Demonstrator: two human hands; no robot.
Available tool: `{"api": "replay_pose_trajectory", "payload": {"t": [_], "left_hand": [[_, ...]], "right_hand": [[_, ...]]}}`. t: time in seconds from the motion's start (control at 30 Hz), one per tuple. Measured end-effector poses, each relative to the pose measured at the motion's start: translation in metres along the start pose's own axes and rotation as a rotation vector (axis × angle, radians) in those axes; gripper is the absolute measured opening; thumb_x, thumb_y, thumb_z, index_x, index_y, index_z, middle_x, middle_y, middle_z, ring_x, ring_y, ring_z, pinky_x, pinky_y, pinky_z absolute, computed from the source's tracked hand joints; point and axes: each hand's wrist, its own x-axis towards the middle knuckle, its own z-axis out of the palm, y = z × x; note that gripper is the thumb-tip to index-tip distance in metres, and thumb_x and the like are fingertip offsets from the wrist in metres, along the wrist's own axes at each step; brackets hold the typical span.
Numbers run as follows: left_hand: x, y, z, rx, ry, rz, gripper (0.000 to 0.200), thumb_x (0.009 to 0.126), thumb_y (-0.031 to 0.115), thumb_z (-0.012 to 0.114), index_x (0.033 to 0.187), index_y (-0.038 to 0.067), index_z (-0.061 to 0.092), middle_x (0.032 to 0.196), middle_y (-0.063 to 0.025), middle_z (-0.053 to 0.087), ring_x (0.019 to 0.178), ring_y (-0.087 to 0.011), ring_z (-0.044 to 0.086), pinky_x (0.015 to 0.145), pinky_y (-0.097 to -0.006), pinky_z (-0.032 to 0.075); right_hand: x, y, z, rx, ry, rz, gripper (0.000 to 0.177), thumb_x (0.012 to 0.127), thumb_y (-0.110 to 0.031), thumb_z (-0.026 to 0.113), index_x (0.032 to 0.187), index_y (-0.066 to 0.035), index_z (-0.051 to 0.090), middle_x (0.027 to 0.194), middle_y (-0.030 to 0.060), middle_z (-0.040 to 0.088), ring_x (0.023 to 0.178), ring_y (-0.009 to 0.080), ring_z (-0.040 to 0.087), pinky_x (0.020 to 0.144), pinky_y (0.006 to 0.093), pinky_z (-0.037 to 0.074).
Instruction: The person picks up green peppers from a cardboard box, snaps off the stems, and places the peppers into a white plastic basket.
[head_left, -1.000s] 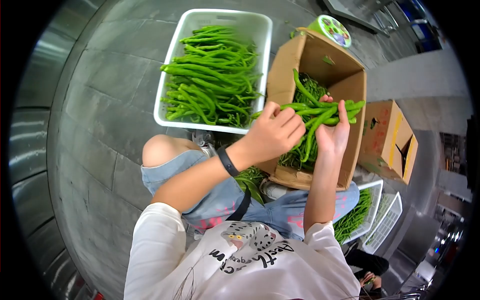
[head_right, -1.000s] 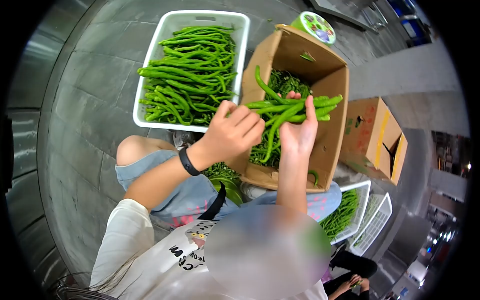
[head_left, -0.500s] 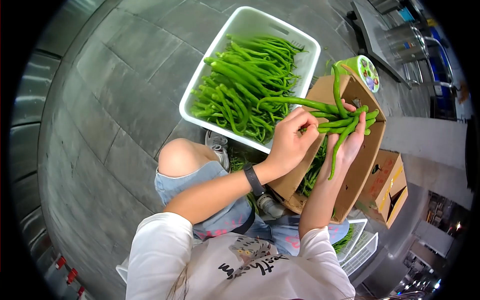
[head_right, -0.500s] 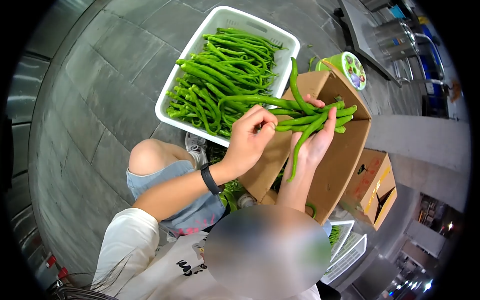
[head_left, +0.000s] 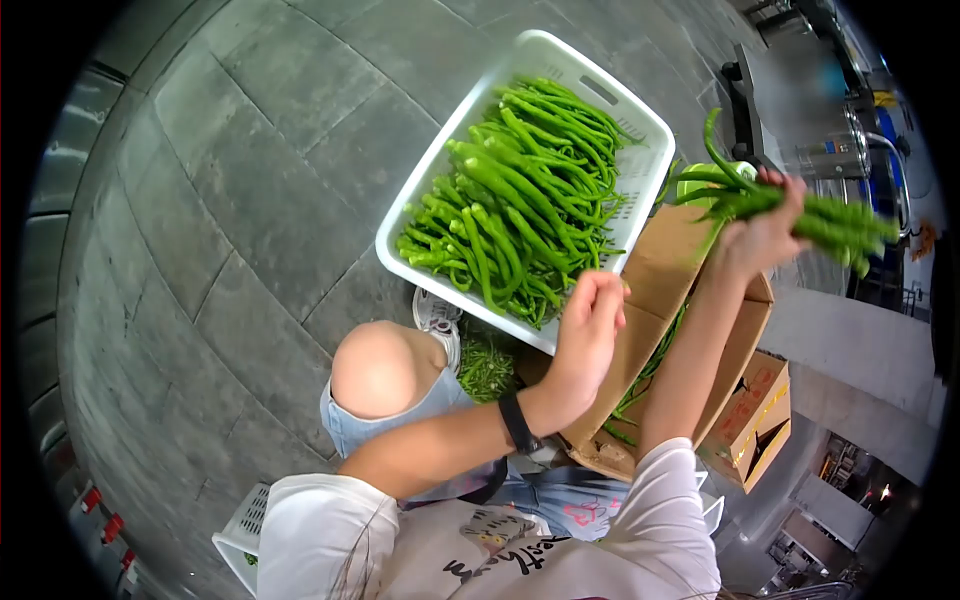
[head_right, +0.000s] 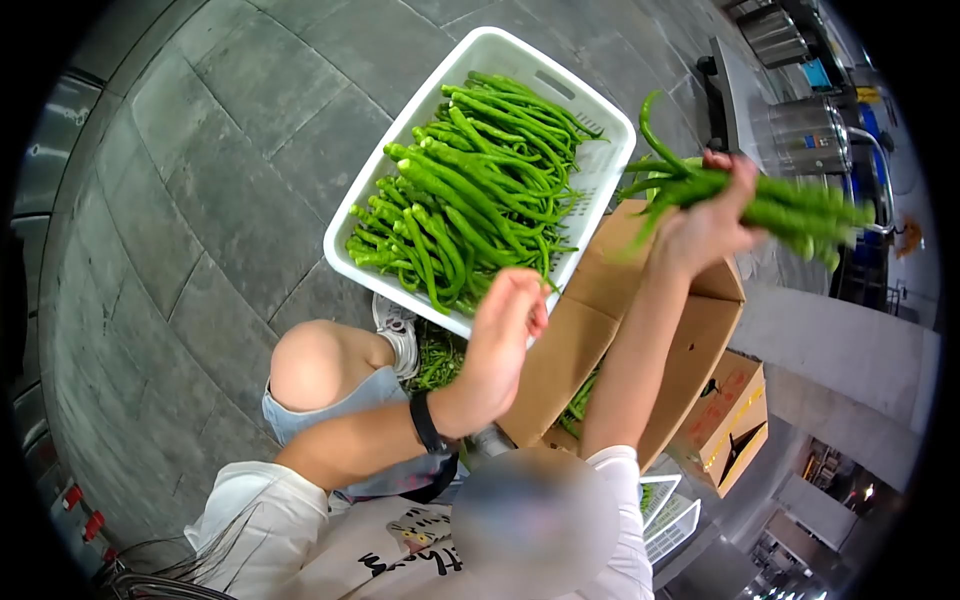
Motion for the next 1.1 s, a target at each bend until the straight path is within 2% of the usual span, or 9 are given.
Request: {"api": "replay_pose_trajectory", "payload": {"t": [0.17, 0.37, 0.5, 0.57, 0.63, 0.7, 0.9, 0.97, 1.1], "left_hand": [[-0.014, -0.027, -0.005, 0.078, -0.076, -0.121, 0.012, 0.096, 0.017, 0.044, 0.094, 0.007, 0.050, 0.076, 0.0026, 0.046, 0.069, -0.0043, 0.042, 0.064, -0.0176, 0.034], [0.000, -0.033, -0.011, 0.262, -0.060, 0.095, 0.012, 0.094, 0.014, 0.050, 0.099, 0.004, 0.053, 0.086, 0.0001, 0.047, 0.075, -0.0070, 0.047, 0.070, -0.0193, 0.038], [-0.012, -0.047, -0.021, 0.661, -0.185, 0.158, 0.011, 0.085, 0.014, 0.061, 0.085, 0.004, 0.057, 0.086, -0.0041, 0.050, 0.078, -0.0130, 0.054, 0.063, -0.0239, 0.041], [-0.018, -0.050, -0.030, 1.230, -0.546, 0.236, 0.010, 0.078, 0.014, 0.062, 0.080, 0.006, 0.056, 0.087, -0.0044, 0.053, 0.080, -0.0187, 0.057, 0.065, -0.0297, 0.042], [-0.027, -0.056, -0.047, 1.722, -0.740, 0.663, 0.008, 0.070, 0.016, 0.062, 0.074, 0.009, 0.061, 0.077, -0.0054, 0.057, 0.070, -0.0206, 0.059, 0.068, -0.0357, 0.040], [-0.031, -0.044, -0.056, 2.073, -0.916, 0.312, 0.007, 0.068, 0.014, 0.063, 0.070, 0.008, 0.065, 0.072, -0.0070, 0.061, 0.068, -0.0210, 0.060, 0.068, -0.0361, 0.040], [-0.033, -0.067, -0.098, 2.285, -1.016, 0.024, 0.009, 0.068, 0.010, 0.063, 0.074, 0.008, 0.069, 0.078, -0.0118, 0.066, 0.078, -0.0277, 0.066, 0.058, -0.0393, 0.050], [-0.020, -0.065, -0.100, 2.258, -0.980, 0.140, 0.008, 0.066, 0.008, 0.062, 0.073, 0.007, 0.067, 0.075, -0.0115, 0.065, 0.073, -0.0277, 0.065, 0.058, -0.0400, 0.050], [0.074, -0.019, -0.068, 2.200, -0.464, 1.194, 0.019, 0.070, 0.010, 0.060, 0.089, 0.006, 0.060, 0.097, -0.0118, 0.058, 0.089, -0.0286, 0.057, 0.082, -0.0449, 0.047]], "right_hand": [[0.016, 0.123, 0.032, -0.710, -0.549, -0.653, 0.039, 0.073, -0.012, 0.072, 0.107, -0.004, 0.053, 0.102, 0.0148, 0.057, 0.095, 0.0312, 0.056, 0.081, 0.0406, 0.045], [-0.070, 0.225, -0.010, -1.183, -1.354, -0.248, 0.054, 0.073, -0.032, 0.072, 0.119, -0.010, 0.055, 0.131, 0.0160, 0.044, 0.129, 0.0331, 0.034, 0.105, 0.0591, 0.025], [-0.050, 0.176, -0.051, -0.903, -1.125, -0.202, 0.035, 0.078, -0.018, 0.068, 0.109, -0.005, 0.059, 0.126, 0.0161, 0.050, 0.120, 0.0339, 0.043, 0.100, 0.0387, 0.037], [-0.035, 0.106, -0.068, -0.855, -1.003, -0.187, 0.028, 0.079, -0.011, 0.065, 0.105, -0.003, 0.060, 0.121, 0.0156, 0.053, 0.113, 0.0330, 0.049, 0.097, 0.0373, 0.039], [-0.021, 0.054, -0.104, -0.852, -0.883, -0.166, 0.020, 0.082, -0.006, 0.062, 0.101, -0.002, 0.061, 0.114, 0.0125, 0.057, 0.105, 0.0256, 0.056, 0.091, 0.0319, 0.043], [-0.017, 0.014, -0.151, -0.745, -0.682, 0.007, 0.015, 0.086, -0.005, 0.059, 0.100, -0.001, 0.061, 0.107, 0.0080, 0.059, 0.096, 0.0160, 0.057, 0.084, 0.0260, 0.045], [-0.036, -0.036, -0.328, -0.825, -0.377, 0.236, 0.013, 0.090, -0.006, 0.055, 0.101, 0.000, 0.060, 0.096, 0.0028, 0.060, 0.087, 0.0093, 0.056, 0.076, 0.0216, 0.044], [-0.054, -0.042, -0.369, -0.887, -0.339, 0.293, 0.013, 0.090, -0.007, 0.054, 0.100, 0.000, 0.060, 0.094, 0.0027, 0.060, 0.085, 0.0091, 0.056, 0.075, 0.0215, 0.045], [-0.087, -0.049, -0.426, -0.949, -0.325, 0.448, 0.012, 0.090, -0.008, 0.055, 0.097, 0.000, 0.061, 0.087, 0.0025, 0.061, 0.078, 0.0083, 0.056, 0.069, 0.0215, 0.044]]}}
